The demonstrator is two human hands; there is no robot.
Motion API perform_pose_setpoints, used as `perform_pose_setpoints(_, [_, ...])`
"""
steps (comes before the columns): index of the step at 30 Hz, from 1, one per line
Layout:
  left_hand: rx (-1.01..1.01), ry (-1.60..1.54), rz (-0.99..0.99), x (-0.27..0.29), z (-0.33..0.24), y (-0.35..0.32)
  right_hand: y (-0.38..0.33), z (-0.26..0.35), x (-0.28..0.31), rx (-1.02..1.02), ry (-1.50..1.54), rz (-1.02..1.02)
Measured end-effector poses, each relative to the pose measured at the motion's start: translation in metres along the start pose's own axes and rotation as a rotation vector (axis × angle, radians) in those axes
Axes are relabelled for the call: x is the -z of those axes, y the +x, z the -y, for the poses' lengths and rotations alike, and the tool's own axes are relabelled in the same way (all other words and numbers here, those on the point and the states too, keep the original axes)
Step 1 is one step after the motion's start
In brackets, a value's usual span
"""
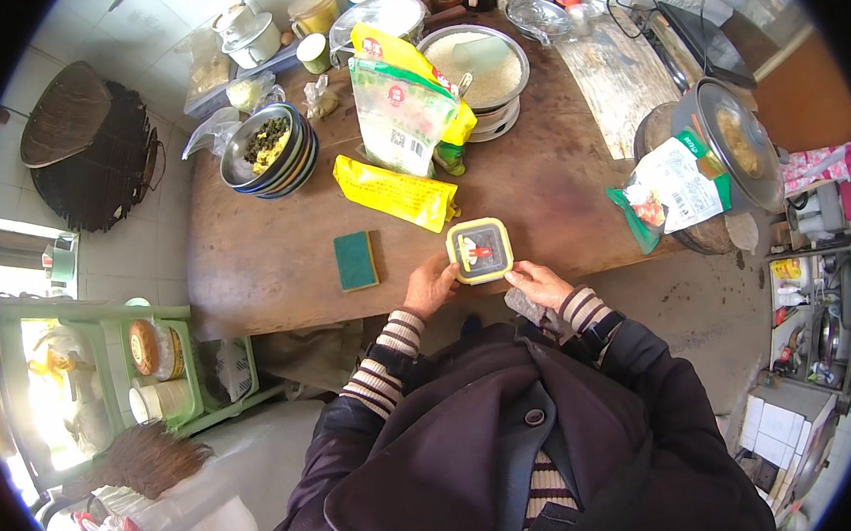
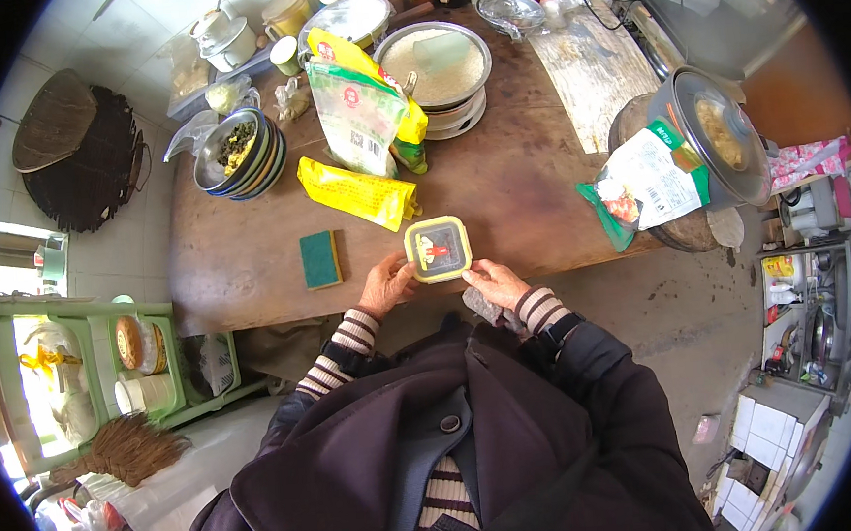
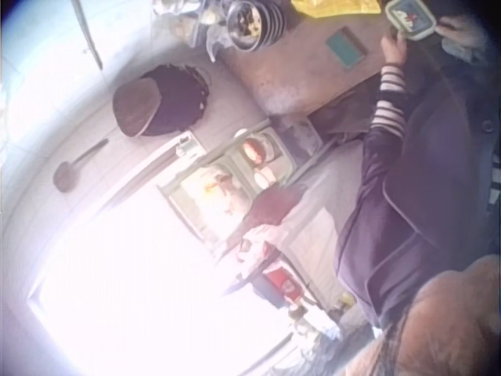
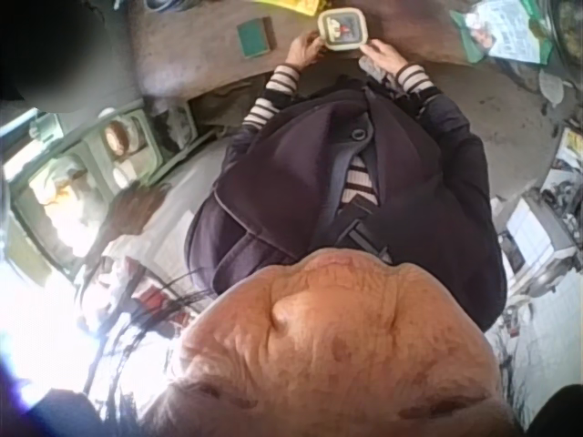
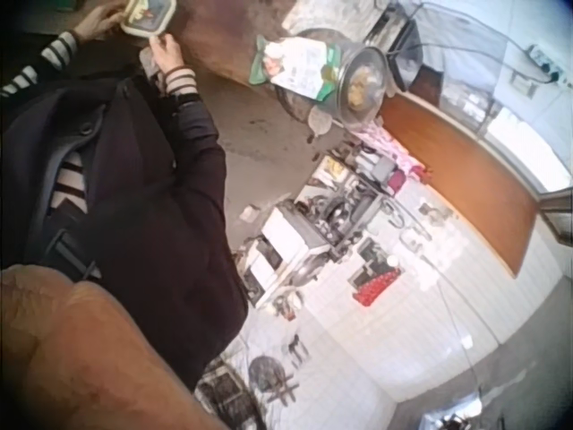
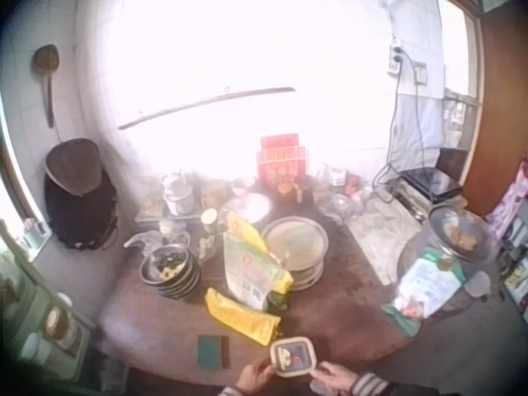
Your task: The person closes a small container, picks up a yellow packet and places it on a shelf, then picks up a clear plastic container and carries it through a doorway into another room. The person places the container on a chair and continues walking through the house.
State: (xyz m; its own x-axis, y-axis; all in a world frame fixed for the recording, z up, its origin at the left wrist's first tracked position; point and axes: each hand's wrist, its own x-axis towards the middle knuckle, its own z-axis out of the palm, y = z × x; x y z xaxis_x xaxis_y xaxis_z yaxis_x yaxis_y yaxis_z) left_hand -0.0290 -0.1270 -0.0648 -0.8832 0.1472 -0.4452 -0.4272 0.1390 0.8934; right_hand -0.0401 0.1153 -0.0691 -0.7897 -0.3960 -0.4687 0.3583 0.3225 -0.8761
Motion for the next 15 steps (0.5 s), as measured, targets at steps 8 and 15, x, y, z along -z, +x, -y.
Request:
perform_pose_setpoints(8, [-0.090,0.055,0.078,-0.021,-0.004,0.008,-0.004,-0.011,0.013,0.056,0.022,-0.140])
perform_pose_setpoints(15, [-0.223,0.241,0.061,-0.028,-0.015,0.014,-0.010,-0.011,0.024,-0.113,0.318,-0.218])
